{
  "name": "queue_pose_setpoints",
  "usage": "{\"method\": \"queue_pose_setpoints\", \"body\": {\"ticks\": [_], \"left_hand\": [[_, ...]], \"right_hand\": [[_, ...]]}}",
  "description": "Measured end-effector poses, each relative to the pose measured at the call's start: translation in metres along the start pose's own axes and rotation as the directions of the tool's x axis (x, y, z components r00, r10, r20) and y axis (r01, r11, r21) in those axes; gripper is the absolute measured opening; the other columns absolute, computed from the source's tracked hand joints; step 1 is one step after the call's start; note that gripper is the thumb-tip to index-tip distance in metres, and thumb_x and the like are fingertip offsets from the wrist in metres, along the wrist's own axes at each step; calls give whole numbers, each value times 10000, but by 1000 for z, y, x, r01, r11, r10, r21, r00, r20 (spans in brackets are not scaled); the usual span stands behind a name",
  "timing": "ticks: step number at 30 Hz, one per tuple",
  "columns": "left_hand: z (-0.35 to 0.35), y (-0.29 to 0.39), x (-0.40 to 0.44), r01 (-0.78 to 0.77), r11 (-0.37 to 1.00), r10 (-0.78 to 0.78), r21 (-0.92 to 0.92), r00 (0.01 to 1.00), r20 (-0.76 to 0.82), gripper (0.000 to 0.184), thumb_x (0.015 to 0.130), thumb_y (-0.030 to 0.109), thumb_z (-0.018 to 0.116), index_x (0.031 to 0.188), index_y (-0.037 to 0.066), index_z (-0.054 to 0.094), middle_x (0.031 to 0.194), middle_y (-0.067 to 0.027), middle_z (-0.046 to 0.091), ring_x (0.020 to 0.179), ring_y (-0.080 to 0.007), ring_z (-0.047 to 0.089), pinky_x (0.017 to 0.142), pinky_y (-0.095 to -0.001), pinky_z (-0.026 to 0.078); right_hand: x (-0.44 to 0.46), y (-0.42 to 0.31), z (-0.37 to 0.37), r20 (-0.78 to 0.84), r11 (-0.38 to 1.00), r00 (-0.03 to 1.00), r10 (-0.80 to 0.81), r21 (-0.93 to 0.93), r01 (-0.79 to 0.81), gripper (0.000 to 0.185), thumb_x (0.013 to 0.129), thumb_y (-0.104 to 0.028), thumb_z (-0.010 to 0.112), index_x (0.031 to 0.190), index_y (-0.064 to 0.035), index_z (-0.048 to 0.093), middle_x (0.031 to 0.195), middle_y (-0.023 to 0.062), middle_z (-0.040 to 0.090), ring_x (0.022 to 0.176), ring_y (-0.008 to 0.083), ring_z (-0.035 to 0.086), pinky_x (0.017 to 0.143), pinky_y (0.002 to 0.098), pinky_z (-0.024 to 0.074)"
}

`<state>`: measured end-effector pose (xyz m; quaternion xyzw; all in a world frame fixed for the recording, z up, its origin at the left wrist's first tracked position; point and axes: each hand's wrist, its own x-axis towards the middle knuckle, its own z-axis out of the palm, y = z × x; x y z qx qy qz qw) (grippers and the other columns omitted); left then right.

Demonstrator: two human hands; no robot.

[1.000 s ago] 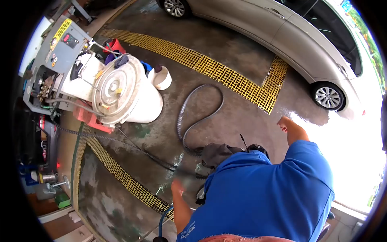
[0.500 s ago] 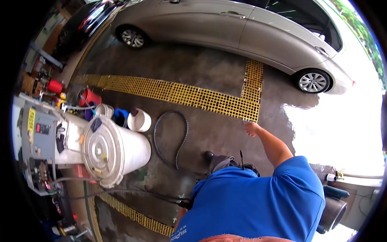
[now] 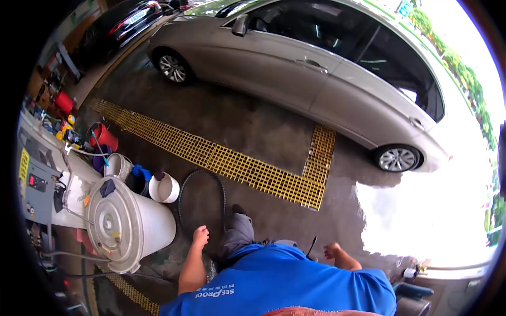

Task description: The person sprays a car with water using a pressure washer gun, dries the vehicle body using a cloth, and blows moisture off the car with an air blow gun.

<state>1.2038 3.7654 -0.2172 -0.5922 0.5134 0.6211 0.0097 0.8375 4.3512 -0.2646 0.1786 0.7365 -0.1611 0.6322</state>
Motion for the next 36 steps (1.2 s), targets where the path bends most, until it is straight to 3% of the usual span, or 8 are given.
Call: {"method": "queue_pose_setpoints", "body": {"ticks": [4, 6, 9, 11, 16, 21, 33, 36], "left_hand": [[-8, -54, 103, -186, 965, 139, 183, 961, 239, 218, 907, 139, 509, 1043, 115, 678, 614, -44, 514, 428, -156, 455, 356, -319, 353], [-7, -19, 108, 334, 942, -336, 43, 931, 139, 180, 895, 118, 499, 803, 87, 651, 571, -63, 487, 384, -191, 432, 337, -348, 347], [-40, 13, 146, -154, 760, -167, 631, 893, 419, 190, 878, 210, 507, 731, 102, 561, 642, -54, 483, 494, -205, 461, 435, -363, 404], [-45, 31, 188, 311, 916, -386, 251, 854, 349, 182, 904, 247, 500, 787, 124, 565, 646, -45, 486, 488, -192, 461, 432, -375, 403], [-55, 159, 264, 109, 993, -109, 49, 994, -1, 188, 936, 232, 524, 1063, 126, 613, 673, -20, 552, 509, -163, 513, 405, -327, 414], [-64, 314, 320, -45, 996, 43, -76, 999, -25, 372, 935, 217, 563, 1297, 136, 535, 824, 4, 613, 600, -107, 540, 450, -267, 430], [-180, 306, 396, 263, 948, -286, 182, 951, 116, 95, 903, 165, 528, 909, 109, 605, 721, -22, 560, 603, -188, 536, 472, -366, 426], [-217, 330, 398, 417, 806, -423, -419, 902, 83, 90, 911, 145, 494, 891, 126, 580, 727, -18, 545, 625, -201, 527, 501, -374, 426]], "right_hand": [[-30, -73, 13, -243, 948, 966, 87, 320, -5, 184, 928, -233, 600, 1009, -71, 634, 821, 113, 640, 602, 273, 623, 589, 450, 565], [-40, -131, 0, -258, 938, 966, 2, 336, 88, 200, 914, -242, 622, 1000, -61, 626, 821, 109, 640, 611, 272, 625, 585, 455, 563], [-31, -216, -41, -231, 915, 968, -95, 364, 177, 224, 905, -261, 634, 995, -57, 615, 831, 104, 642, 637, 269, 630, 601, 458, 560], [-50, -291, -67, -233, 922, 967, -105, 343, 183, 231, 911, -272, 615, 1023, -69, 610, 850, 99, 645, 668, 260, 631, 631, 446, 554], [-88, -476, -104, -472, 774, 822, -317, 372, 512, 375, 885, -228, 624, 1230, -118, 526, 846, 115, 635, 701, 277, 640, 567, 417, 530], [-76, -603, -85, -271, 851, 882, -385, 267, 453, 72, 888, -163, 569, 887, -120, 511, 650, 47, 501, 489, 178, 497, 438, 346, 415], [5, -932, -93, -149, 995, 988, -44, 80, 56, 273, 938, -303, 535, 746, -139, 431, 594, 17, 410, 451, 175, 398, 443, 368, 398], [-14, -1073, -59, -194, 983, 964, -183, -43, 178, 227, 922, -215, 528, 713, -131, 500, 531, 24, 403, 416, 180, 367, 401, 367, 377]]}}
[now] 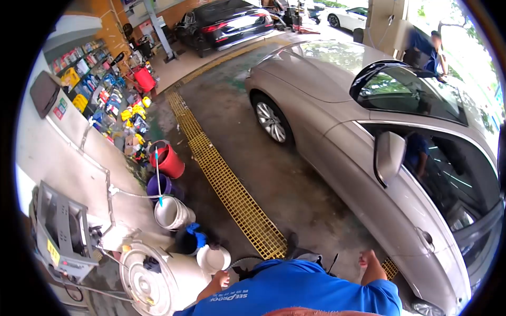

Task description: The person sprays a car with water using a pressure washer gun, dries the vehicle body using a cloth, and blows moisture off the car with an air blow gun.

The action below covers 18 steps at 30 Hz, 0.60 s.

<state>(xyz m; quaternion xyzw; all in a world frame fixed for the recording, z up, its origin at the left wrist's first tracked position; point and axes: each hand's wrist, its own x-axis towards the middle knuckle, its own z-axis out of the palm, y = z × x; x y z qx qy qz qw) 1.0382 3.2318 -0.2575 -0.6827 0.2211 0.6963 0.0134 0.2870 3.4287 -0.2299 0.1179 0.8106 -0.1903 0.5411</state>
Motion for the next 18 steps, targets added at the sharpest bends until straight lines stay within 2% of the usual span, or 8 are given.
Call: {"method": "queue_pose_setpoints", "body": {"ticks": [1, 2, 8, 10, 12, 14, 16, 18], "left_hand": [[-7, 20, 4, -36, 990, 32, -136, 999, -29, 93, 913, 139, 483, 885, 131, 571, 730, -17, 540, 633, -206, 524, 510, -376, 427], [-1, 56, -2, -25, 1000, 26, 7, 972, -235, 84, 939, 176, 464, 956, 144, 539, 756, -17, 535, 645, -198, 533, 520, -388, 438], [15, 182, 33, -335, 874, 270, -351, 937, -222, 152, 946, 199, 467, 1075, 215, 545, 791, -24, 527, 618, -185, 509, 544, -368, 417], [23, 222, 34, -134, 951, 59, -280, 964, -260, 117, 939, 156, 452, 983, 231, 531, 764, -7, 514, 583, -177, 494, 512, -349, 390], [-3, 211, 112, -15, 966, 4, -258, 999, -44, 112, 917, 126, 456, 897, 182, 551, 729, -27, 531, 553, -241, 522, 487, -409, 435], [-41, 241, 123, -153, 978, 142, 145, 986, 85, 77, 884, 161, 494, 858, 162, 567, 736, -61, 555, 599, -274, 553, 527, -429, 455], [-93, 284, 130, -675, 299, 446, 675, 724, 526, 82, 851, 196, 533, 820, 141, 584, 744, -95, 579, 644, -308, 584, 567, -449, 475], [-140, 329, 141, -721, -430, 390, 543, 394, 832, 120, 819, 231, 571, 781, 121, 601, 751, -129, 602, 690, -341, 615, 607, -469, 495]], "right_hand": [[-13, -55, 12, 77, 811, 943, -325, -489, 320, 237, 842, -201, 572, 615, -142, 539, 507, 41, 458, 433, 193, 398, 406, 375, 375], [-3, -114, 27, 151, 665, 900, -408, -626, 406, 220, 847, -204, 573, 639, -140, 540, 527, 37, 467, 447, 187, 413, 407, 370, 379], [-64, -361, 162, 393, 881, 833, -390, -103, 462, 140, 874, -227, 580, 783, -125, 548, 645, 17, 526, 526, 153, 503, 412, 335, 401], [-72, -408, 195, 403, 865, 824, -399, -132, 484, 129, 883, -235, 582, 831, -120, 551, 684, 10, 546, 553, 142, 534, 413, 324, 408], [-55, -443, 222, 329, 791, 822, -466, -261, 553, 107, 864, -214, 610, 847, -118, 568, 680, 10, 549, 552, 136, 539, 428, 312, 422], [-51, -454, 243, 262, 721, 813, -521, -375, 583, 97, 844, -194, 638, 864, -115, 585, 676, 9, 553, 551, 130, 544, 443, 301, 436], [-74, -469, 244, 190, 885, 883, -429, -105, 453, 87, 859, -181, 630, 887, -100, 613, 658, 11, 543, 529, 127, 533, 453, 293, 444], [-90, -484, 241, 257, 958, 926, -276, -5, 287, 113, 864, -165, 638, 938, -82, 620, 666, 15, 552, 527, 130, 538, 455, 296, 457]]}}
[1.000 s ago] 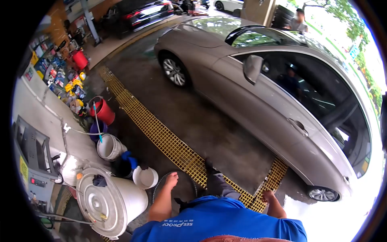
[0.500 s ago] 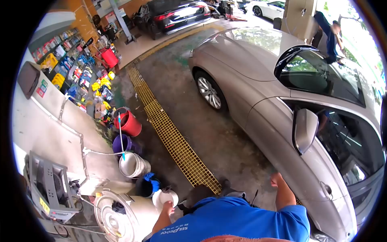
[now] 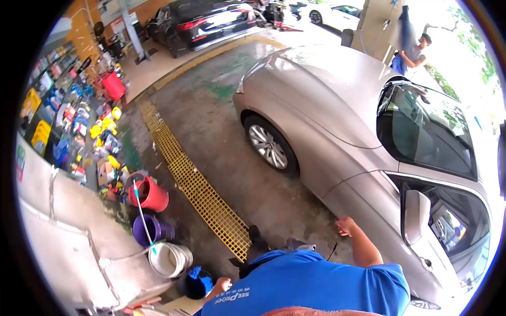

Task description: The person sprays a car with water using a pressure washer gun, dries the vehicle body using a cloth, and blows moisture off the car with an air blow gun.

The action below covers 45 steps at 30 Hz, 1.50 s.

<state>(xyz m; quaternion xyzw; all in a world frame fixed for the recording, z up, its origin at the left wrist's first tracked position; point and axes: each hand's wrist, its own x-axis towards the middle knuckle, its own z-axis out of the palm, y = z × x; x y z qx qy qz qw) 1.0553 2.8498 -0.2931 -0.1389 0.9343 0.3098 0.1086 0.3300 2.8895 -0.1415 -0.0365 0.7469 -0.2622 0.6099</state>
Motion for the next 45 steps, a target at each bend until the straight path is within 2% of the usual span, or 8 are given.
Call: {"method": "queue_pose_setpoints", "body": {"ticks": [2, 4, 6, 12, 21, 23, 24, 45], "left_hand": [[-66, -62, 13, 314, 813, -403, -491, 911, -86, 87, 832, 229, 564, 812, 148, 589, 734, -95, 587, 647, -307, 581, 583, -441, 475], [-115, -106, 22, 271, -322, -843, -907, 354, 405, 30, 859, 226, 550, 874, 204, 565, 700, -28, 556, 562, -237, 515, 536, -387, 433], [-183, -173, 38, 109, -511, -715, -853, 497, 492, 40, 893, 204, 523, 863, 194, 547, 679, -2, 528, 485, -207, 460, 471, -357, 396], [-314, -249, 161, 307, 38, -957, -951, 286, 54, 234, 939, 199, 521, 1133, 98, 605, 751, -6, 578, 536, -133, 508, 419, -318, 408], [-347, -339, 265, 439, 782, -480, -442, 877, 22, 123, 802, 131, 573, 823, 99, 689, 768, -80, 619, 653, -256, 613, 561, -395, 519], [-377, -350, 262, 357, 774, -382, -522, 922, 65, 117, 767, 125, 582, 790, 133, 696, 765, -96, 629, 685, -298, 638, 602, -416, 543], [-388, -341, 274, 725, 40, -728, -688, 493, 477, 120, 780, 146, 594, 819, 131, 707, 718, -105, 622, 596, -306, 633, 555, -415, 541], [-608, -523, 514, 739, 570, -766, -360, 636, 92, 309, 808, 281, 621, 974, 35, 707, 1051, -205, 667, 1021, -363, 627, 899, -432, 485]], "right_hand": [[-13, -12, 15, -144, 992, 981, -128, -38, 123, 177, 872, -176, 641, 1021, -81, 637, 685, 22, 573, 537, 141, 556, 460, 306, 473], [-19, -27, 27, -249, 992, 960, -125, -33, 121, 233, 878, -204, 642, 1078, -82, 645, 703, 27, 591, 552, 149, 574, 480, 321, 499], [-19, -52, 36, -312, 994, 945, -101, -67, 84, 277, 882, -209, 636, 1130, -85, 638, 710, 29, 595, 553, 151, 576, 490, 321, 509], [17, -150, 56, -233, 988, 961, -152, -6, 155, 370, 892, -152, 627, 1238, -30, 578, 747, 35, 594, 584, 130, 571, 499, 296, 499], [40, -369, 91, -216, 828, 824, -524, 100, 552, 483, 917, -133, 592, 1358, 21, 469, 850, 42, 630, 682, 115, 597, 623, 261, 513], [45, -410, 90, -250, 774, 777, -578, 133, 619, 490, 920, -147, 583, 1360, 29, 460, 888, 62, 649, 701, 127, 618, 638, 264, 522], [47, -431, 88, -273, 742, 755, -597, 171, 648, 480, 907, -139, 602, 1342, 29, 489, 865, 63, 651, 683, 109, 602, 625, 257, 513], [31, -543, 58, -750, 590, 538, -385, 248, 768, 465, 941, -158, 576, 1352, 33, 471, 864, 59, 626, 700, 106, 602, 685, 257, 541]]}}
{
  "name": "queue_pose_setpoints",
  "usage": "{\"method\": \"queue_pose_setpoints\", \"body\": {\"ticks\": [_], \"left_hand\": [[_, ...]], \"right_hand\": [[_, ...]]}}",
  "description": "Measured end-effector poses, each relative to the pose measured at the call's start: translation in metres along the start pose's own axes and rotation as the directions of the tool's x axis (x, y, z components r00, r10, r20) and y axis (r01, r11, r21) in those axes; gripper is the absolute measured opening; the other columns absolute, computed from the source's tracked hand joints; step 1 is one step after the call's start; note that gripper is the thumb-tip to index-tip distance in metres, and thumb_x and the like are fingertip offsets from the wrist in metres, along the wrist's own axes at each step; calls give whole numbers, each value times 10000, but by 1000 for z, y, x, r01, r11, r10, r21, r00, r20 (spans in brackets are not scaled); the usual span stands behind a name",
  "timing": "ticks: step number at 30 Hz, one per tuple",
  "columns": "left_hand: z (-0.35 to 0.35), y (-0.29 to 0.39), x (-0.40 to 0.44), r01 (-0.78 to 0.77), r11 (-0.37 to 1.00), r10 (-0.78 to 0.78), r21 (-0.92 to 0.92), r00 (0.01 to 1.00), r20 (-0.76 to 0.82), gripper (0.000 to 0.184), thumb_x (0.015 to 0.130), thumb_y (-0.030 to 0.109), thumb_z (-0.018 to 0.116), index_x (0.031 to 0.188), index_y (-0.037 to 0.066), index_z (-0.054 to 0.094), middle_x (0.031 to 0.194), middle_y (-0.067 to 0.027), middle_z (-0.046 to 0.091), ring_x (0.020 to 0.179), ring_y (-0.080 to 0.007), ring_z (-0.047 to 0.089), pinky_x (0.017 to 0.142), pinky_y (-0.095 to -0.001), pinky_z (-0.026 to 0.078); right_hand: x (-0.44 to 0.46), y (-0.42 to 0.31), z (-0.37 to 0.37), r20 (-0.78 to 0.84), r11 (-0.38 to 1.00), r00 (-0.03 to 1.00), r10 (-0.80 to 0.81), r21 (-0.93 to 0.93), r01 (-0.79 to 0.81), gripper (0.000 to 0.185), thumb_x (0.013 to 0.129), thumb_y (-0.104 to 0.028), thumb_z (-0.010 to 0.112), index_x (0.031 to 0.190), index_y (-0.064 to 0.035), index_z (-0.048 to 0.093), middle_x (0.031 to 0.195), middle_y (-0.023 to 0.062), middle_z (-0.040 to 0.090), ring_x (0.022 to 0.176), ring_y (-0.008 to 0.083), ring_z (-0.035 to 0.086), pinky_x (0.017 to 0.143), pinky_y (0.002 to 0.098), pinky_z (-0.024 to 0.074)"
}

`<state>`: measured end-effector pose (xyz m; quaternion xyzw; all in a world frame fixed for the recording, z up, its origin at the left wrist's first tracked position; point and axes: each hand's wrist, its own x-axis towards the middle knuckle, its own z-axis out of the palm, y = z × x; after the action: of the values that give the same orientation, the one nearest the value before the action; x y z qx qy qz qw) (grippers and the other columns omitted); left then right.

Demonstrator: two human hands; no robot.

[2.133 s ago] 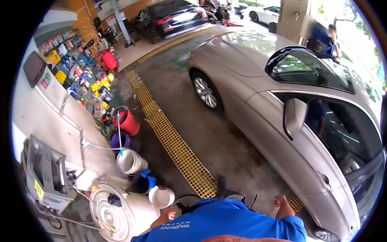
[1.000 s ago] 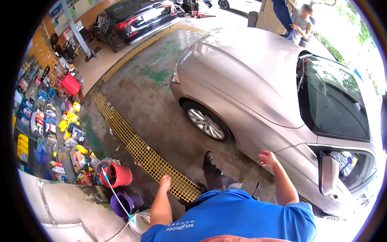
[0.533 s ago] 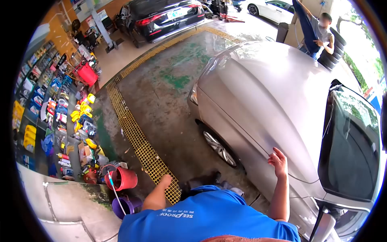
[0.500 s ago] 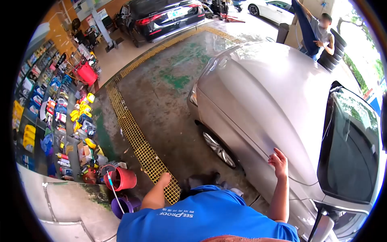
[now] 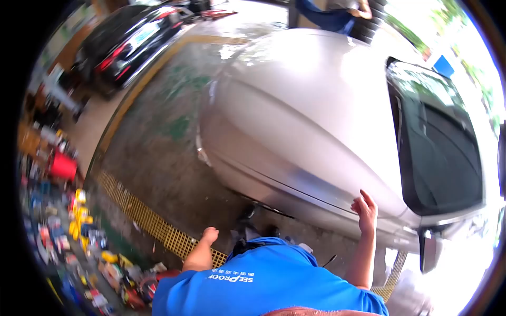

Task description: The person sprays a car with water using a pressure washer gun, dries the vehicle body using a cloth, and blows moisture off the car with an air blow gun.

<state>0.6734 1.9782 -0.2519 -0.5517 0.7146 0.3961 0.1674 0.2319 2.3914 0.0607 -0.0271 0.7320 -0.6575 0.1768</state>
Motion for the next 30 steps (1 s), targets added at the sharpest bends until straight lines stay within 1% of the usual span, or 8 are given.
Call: {"method": "queue_pose_setpoints", "body": {"ticks": [5, 7, 11, 16, 23, 24, 27, 30], "left_hand": [[-82, 38, 84, -18, 996, 1, -93, 984, -180, 324, 831, 239, 657, 1079, 31, 672, 1081, -179, 676, 1046, -312, 636, 921, -400, 483], [-110, 53, 124, -27, 999, 33, 35, 987, -157, 321, 827, 228, 659, 1071, 20, 670, 1076, -187, 677, 1059, -314, 633, 931, -396, 483], [-148, 95, 149, -38, 993, -2, -112, 941, -337, 432, 878, 260, 633, 1215, -6, 585, 1216, -229, 608, 1166, -354, 567, 978, -416, 455], [-199, 162, 154, -203, 810, -93, -551, 882, -462, 670, 961, 440, 526, 1390, -54, 384, 1448, -212, 414, 1326, -305, 421, 1086, -391, 350], [-230, 279, 172, -582, 693, 133, -425, 683, -718, 695, 958, 436, 489, 1379, -103, 371, 1415, -296, 409, 1323, -378, 407, 1103, -424, 320], [-226, 297, 184, -635, 720, 238, -280, 606, -759, 701, 948, 427, 504, 1378, -109, 366, 1421, -311, 389, 1341, -393, 374, 1114, -432, 299], [-188, 341, 209, -556, 825, 462, 100, 563, -685, 783, 942, 497, 490, 1483, 3, 213, 1515, -296, 216, 1395, -449, 234, 1129, -502, 244], [-143, 378, 148, -502, 830, 556, 243, 710, -431, 763, 921, 514, 511, 1507, 128, 210, 1533, -247, 218, 1398, -457, 230, 1090, -633, 217]], "right_hand": [[-8, -28, 27, -182, 997, 983, -14, 66, 26, 439, 926, -144, 601, 1327, 11, 515, 871, 44, 642, 728, 104, 613, 698, 251, 531], [-9, -32, 38, -188, 993, 982, -24, 111, 46, 424, 929, -126, 605, 1320, 13, 521, 880, 50, 645, 740, 113, 621, 716, 259, 536], [-13, -39, 68, -196, 994, 980, -26, 96, 46, 427, 922, -102, 610, 1317, 29, 517, 885, 55, 640, 738, 113, 614, 713, 255, 524], [-13, -43, 83, -186, 995, 980, -66, 55, 78, 432, 918, -93, 610, 1319, 36, 512, 894, 56, 642, 745, 109, 603, 719, 250, 512], [-1, -22, 97, -190, 997, 980, -52, 37, 60, 433, 916, -104, 620, 1324, 8, 522, 926, 49, 629, 762, 105, 599, 718, 248, 514], [1, -19, 104, -164, 999, 985, -44, 22, 48, 436, 914, -112, 626, 1325, -7, 527, 942, 46, 623, 766, 104, 598, 719, 247, 515], [6, -15, 145, -109, 1000, 994, -15, -26, 12, 427, 906, -110, 636, 1307, 3, 541, 914, 37, 624, 784, 93, 587, 721, 241, 505], [15, 5, 192, -11, 977, 998, -56, -207, 53, 403, 910, -113, 631, 1288, 3, 554, 888, 29, 632, 781, 83, 565, 711, 241, 488]]}}
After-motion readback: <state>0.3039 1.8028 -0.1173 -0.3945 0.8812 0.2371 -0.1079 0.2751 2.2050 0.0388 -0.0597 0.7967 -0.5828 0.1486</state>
